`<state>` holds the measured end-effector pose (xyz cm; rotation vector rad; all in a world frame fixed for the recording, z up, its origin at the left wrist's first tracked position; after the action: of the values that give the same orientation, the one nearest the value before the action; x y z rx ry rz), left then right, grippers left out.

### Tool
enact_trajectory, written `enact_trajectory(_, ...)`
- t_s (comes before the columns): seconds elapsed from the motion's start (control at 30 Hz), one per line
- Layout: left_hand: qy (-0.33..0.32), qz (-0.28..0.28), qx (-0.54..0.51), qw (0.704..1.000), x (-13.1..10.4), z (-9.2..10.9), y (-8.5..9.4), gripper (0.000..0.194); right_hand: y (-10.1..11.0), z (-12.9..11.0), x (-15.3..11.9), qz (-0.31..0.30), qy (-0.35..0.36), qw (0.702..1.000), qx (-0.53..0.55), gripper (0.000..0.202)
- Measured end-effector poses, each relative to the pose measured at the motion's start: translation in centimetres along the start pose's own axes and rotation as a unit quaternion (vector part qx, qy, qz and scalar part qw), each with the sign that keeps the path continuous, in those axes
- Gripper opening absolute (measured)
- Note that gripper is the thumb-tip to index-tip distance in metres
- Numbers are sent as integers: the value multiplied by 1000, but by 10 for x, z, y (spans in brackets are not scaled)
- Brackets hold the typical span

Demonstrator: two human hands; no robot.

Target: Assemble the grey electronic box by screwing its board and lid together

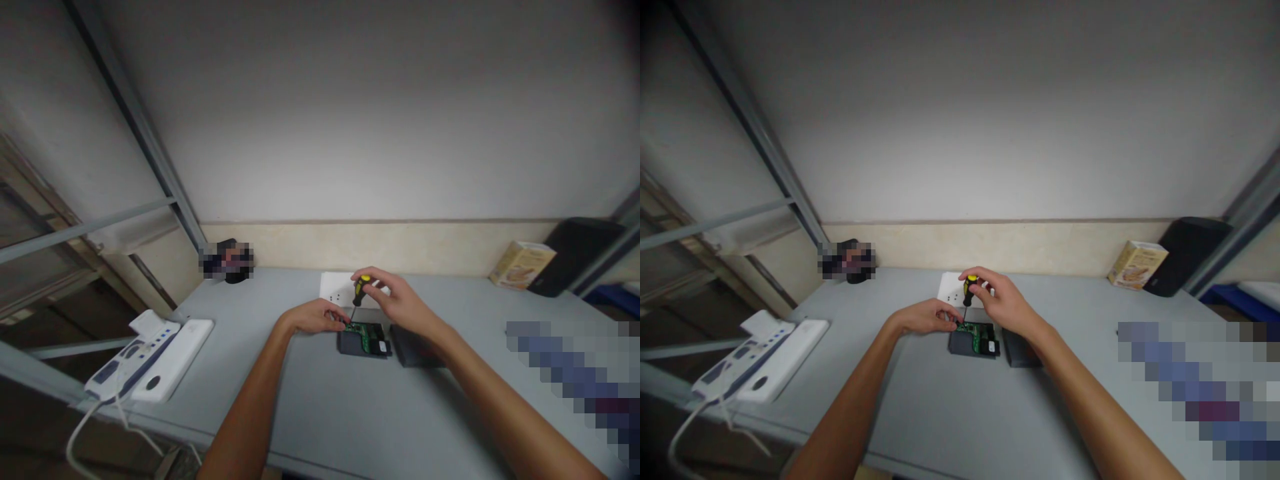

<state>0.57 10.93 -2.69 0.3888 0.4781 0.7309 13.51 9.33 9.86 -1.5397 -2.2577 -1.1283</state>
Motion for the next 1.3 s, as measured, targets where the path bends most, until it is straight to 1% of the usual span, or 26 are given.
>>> enact_trajectory(0.07, 1, 0, 5, 1000, 0, -2, 0, 41, -7, 1, 7, -9, -4, 999, 44, 14)
enact_trajectory(0.13, -3, 3, 13, 1000, 1, -2, 0, 40, -14, 5, 8, 8, -12, 991, 134, 11)
enact_trajectory(0.2, -4, 6, 19, 1000, 1, -3, 1, 39, -22, 13, 5, 43, -33, 972, 230, 19)
enact_trajectory(0.23, -1, 8, 22, 1000, 1, -3, 1, 39, -25, 19, 2, 66, -45, 963, 258, 22)
enact_trajectory(0.33, 8, 9, 24, 1000, 0, -3, 2, 39, -29, 31, -6, 134, -67, 948, 281, 24)
enact_trajectory(0.4, 8, 9, 22, 1000, 0, -1, 1, 39, -30, 36, -8, 166, -73, 930, 319, 30)
enact_trajectory(0.47, 9, 6, 16, 1000, 0, 0, 1, 39, -32, 40, -8, 180, -88, 902, 383, 38)
enact_trajectory(0.5, 9, 6, 14, 1000, 0, 0, 1, 38, -34, 41, -8, 180, -97, 888, 412, 38)
enact_trajectory(0.57, 7, 6, 17, 1000, 0, 1, 1, 38, -36, 40, -8, 171, -110, 875, 439, 31)
enact_trajectory(0.63, 4, 6, 25, 1000, -1, 1, 1, 38, -37, 38, -8, 167, -110, 877, 437, 25)
enact_trajectory(0.7, 0, 5, 30, 1000, -1, 1, 1, 39, -38, 36, -8, 169, -99, 884, 425, 28)
enact_trajectory(0.8, -6, 3, 35, 999, -1, 1, 1, 40, -37, 32, -8, 181, -81, 904, 380, 27)
enact_trajectory(0.87, -5, 5, 37, 999, 0, -1, 1, 41, -39, 31, -7, 177, -85, 911, 364, 32)
enact_trajectory(0.93, -6, 3, 28, 1000, 1, -2, 0, 43, -42, 28, -6, 158, -91, 914, 363, 39)
enact_trajectory(1.03, -17, 2, 26, 1000, 1, 0, 0, 41, -44, 20, -6, 132, -80, 921, 358, 27)
enact_trajectory(1.1, -22, 6, 35, 999, 1, 1, 0, 39, -43, 18, -7, 136, -74, 922, 356, 29)
enact_trajectory(1.2, -17, 8, 42, 999, 0, 2, 1, 38, -41, 22, -7, 161, -80, 921, 346, 30)
enact_trajectory(1.23, -15, 7, 44, 999, -1, 2, 1, 37, -40, 24, -7, 166, -82, 919, 348, 29)
enact_trajectory(1.3, -14, 4, 46, 999, -1, 2, 0, 36, -37, 28, -7, 178, -87, 906, 373, 34)
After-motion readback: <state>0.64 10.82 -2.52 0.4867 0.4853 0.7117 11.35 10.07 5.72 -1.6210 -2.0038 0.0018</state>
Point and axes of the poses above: each hand's wrist, its own x-axis towards the middle knuckle, its own y-axis out of the back of the hand, z = x × y, the point moved 10 cm from there along x, towards the middle knuckle, and after that the axes turned 6 degrees about y, right-handed, at the moved point
